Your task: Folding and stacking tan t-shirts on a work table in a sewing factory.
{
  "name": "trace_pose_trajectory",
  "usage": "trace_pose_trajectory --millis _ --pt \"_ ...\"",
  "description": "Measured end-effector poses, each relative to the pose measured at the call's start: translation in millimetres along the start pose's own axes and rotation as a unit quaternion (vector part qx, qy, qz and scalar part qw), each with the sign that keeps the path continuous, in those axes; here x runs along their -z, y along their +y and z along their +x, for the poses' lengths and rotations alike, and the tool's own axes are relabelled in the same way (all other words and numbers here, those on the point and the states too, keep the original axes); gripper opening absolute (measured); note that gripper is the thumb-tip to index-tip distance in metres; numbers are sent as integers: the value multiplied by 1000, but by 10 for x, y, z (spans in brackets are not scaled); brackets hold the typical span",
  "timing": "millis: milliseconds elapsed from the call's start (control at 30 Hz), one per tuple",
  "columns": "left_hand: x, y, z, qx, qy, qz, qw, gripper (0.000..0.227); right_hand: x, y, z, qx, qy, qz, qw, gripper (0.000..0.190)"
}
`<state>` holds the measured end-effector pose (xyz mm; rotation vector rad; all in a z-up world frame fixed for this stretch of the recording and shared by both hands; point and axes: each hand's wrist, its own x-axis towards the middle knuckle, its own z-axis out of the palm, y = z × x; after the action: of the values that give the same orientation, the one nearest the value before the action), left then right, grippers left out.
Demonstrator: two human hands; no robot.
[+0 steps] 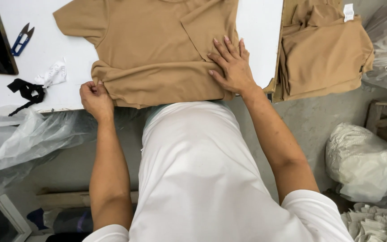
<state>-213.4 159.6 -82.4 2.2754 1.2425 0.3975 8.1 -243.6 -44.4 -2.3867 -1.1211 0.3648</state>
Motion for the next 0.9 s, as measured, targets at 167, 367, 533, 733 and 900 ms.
trace_pose_trajectory --millis 167,367,533,733,900 --pt "-33 -42 11 15 10 -2 1000 14 29 -37 243 -21 119 72 990 24" --pt "-75 -1 20 19 24 15 999 17 77 217 1068 -23 27 -61 997 50" --pt "-77 -59 6 -8 37 0 999 18 216 84 1289 -123 -59 -81 987 115" --pt "-100 -76 -13 -16 56 -17 998 15 192 56 1323 -107 -34 -99 989 112" --pt "-54 -18 -14 13 34 -22 999 17 169 103 1289 -57 14 -90 994 112"
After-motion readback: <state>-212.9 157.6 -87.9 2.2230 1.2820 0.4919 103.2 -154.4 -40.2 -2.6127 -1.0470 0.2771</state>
